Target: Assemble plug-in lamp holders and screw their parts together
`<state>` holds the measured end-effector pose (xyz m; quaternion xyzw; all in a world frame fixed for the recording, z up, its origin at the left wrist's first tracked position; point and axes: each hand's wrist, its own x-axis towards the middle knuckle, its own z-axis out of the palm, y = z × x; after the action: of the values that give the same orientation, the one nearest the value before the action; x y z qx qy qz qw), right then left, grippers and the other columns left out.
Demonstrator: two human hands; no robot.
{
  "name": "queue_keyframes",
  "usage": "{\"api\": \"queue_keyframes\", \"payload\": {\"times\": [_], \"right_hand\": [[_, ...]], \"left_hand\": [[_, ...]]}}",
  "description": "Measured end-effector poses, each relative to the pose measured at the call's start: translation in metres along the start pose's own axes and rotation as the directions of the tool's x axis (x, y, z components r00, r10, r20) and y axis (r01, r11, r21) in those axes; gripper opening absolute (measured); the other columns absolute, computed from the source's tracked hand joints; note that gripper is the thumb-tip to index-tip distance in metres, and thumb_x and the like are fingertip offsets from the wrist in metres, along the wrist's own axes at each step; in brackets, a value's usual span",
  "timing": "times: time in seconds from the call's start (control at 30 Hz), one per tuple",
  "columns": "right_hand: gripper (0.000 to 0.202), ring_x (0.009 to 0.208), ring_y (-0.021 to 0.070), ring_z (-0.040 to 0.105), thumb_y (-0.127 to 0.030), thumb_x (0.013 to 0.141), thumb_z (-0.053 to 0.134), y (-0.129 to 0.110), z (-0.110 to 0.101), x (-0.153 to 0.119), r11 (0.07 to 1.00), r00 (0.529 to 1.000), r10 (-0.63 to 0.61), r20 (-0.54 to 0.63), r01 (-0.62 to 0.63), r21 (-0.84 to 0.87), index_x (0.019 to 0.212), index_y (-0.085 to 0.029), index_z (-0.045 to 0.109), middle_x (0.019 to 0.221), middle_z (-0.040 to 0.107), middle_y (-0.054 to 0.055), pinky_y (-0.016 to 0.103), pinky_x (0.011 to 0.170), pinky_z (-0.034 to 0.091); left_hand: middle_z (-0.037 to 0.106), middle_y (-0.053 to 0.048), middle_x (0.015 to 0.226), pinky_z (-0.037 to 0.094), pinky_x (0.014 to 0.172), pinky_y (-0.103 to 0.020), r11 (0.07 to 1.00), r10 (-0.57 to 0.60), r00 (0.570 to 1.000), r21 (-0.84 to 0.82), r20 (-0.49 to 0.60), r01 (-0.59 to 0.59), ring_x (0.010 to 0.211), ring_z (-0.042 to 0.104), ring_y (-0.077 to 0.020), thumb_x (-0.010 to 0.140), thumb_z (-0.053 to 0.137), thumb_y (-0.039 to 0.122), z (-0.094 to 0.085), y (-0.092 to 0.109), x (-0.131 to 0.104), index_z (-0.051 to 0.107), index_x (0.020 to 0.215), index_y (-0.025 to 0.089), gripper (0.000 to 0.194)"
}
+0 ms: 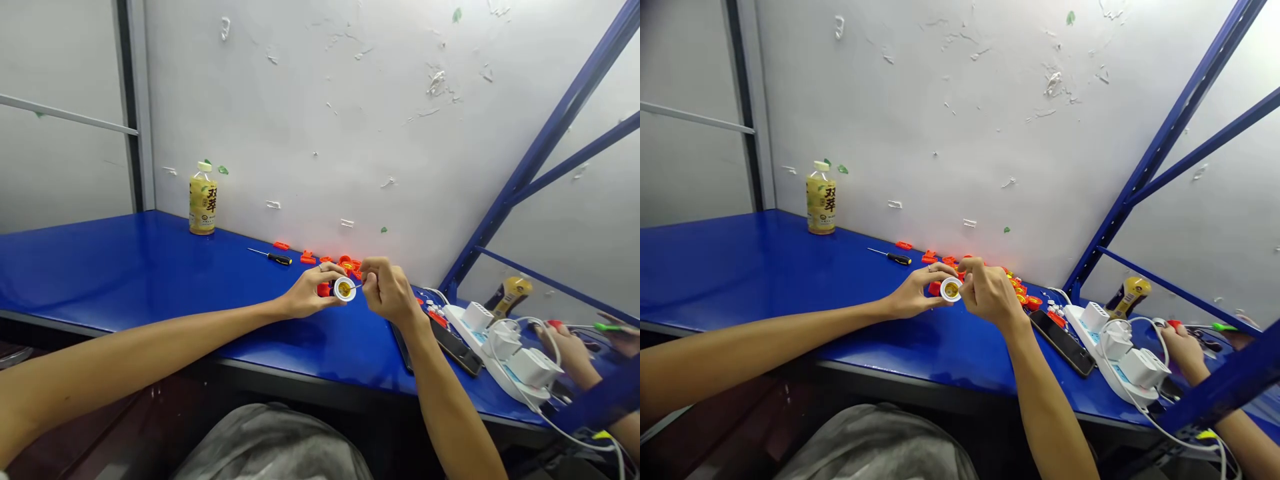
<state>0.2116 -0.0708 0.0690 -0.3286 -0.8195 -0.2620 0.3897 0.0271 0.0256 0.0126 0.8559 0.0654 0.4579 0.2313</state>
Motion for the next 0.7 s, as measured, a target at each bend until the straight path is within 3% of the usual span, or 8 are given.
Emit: {"api": "queue_keyframes", "payload": {"times": [0.23,0.33,0.43,0.5,0.57,0.7], "right_hand": [[0.021,0.041,0.0105,0.044,-0.008,0.086,0.039,-0.0008,0.0032,-0.0001,0.992,0.994,-0.086,-0.063,0.08,-0.101,0.104,-0.021,0.043,0.06,0.057,-0.006,0.023,0.048,0.034],[0.02,0.043,0.0111,0.049,-0.009,0.09,0.038,-0.0021,0.0026,0.0015,0.991,0.999,-0.034,-0.024,0.031,-0.132,0.106,-0.019,0.046,0.061,0.061,-0.004,0.023,0.049,0.033],[0.012,0.041,0.0113,0.048,-0.02,0.099,0.041,-0.0024,0.0019,0.0032,0.973,0.999,0.05,-0.021,-0.054,-0.222,0.099,-0.019,0.052,0.054,0.058,-0.004,0.024,0.048,0.028],[0.017,0.039,0.0112,0.046,-0.026,0.102,0.04,-0.002,0.0018,0.004,0.96,0.994,0.105,-0.029,-0.109,-0.26,0.095,-0.019,0.053,0.052,0.055,-0.004,0.025,0.048,0.025],[0.018,0.04,0.012,0.045,-0.026,0.104,0.036,-0.0017,0.0014,0.0043,0.959,0.986,0.169,0.0,-0.164,-0.233,0.101,-0.018,0.051,0.053,0.054,-0.004,0.025,0.049,0.025],[0.019,0.043,0.0138,0.043,-0.026,0.103,0.031,-0.0024,-0.0018,0.0029,0.954,0.939,0.299,0.168,-0.29,-0.077,0.116,-0.017,0.04,0.058,0.049,-0.005,0.025,0.05,0.028]], "left_hand": [[0.066,-0.009,0.116,0.049,0.097,-0.037,1.0,0.005,1.0,0.025,-0.013,-0.005,0.109,0.061,-0.024,0.081,0.077,0.036,-0.0006,-0.0006,0.0006,0.071,0.105,0.018,0.03],[0.065,-0.009,0.117,0.049,0.098,-0.038,0.998,0.037,0.999,0.042,-0.023,-0.036,0.111,0.061,-0.0242,0.082,0.076,0.035,-0.0007,-0.0021,0.0,0.07,0.106,0.019,0.03],[0.064,-0.01,0.117,0.048,0.099,-0.038,0.997,0.045,0.998,0.065,-0.039,-0.042,0.112,0.06,-0.0242,0.083,0.076,0.033,-0.0006,-0.0045,-0.0006,0.069,0.107,0.019,0.029],[0.064,-0.01,0.116,0.048,0.098,-0.038,0.997,0.035,0.998,0.075,-0.046,-0.031,0.112,0.059,-0.0245,0.082,0.076,0.033,-0.0004,-0.0057,-0.0008,0.069,0.106,0.018,0.028],[0.064,-0.009,0.115,0.048,0.098,-0.038,0.997,0.021,0.999,0.072,-0.044,-0.018,0.112,0.058,-0.0248,0.082,0.076,0.034,-0.0003,-0.0066,-0.0009,0.07,0.104,0.018,0.028],[0.064,-0.009,0.116,0.047,0.098,-0.038,0.999,-0.005,1.0,0.035,0.016,0.005,0.109,0.058,-0.0246,0.084,0.074,0.037,-0.0033,-0.009,-0.0003,0.071,0.104,0.018,0.027]]}}
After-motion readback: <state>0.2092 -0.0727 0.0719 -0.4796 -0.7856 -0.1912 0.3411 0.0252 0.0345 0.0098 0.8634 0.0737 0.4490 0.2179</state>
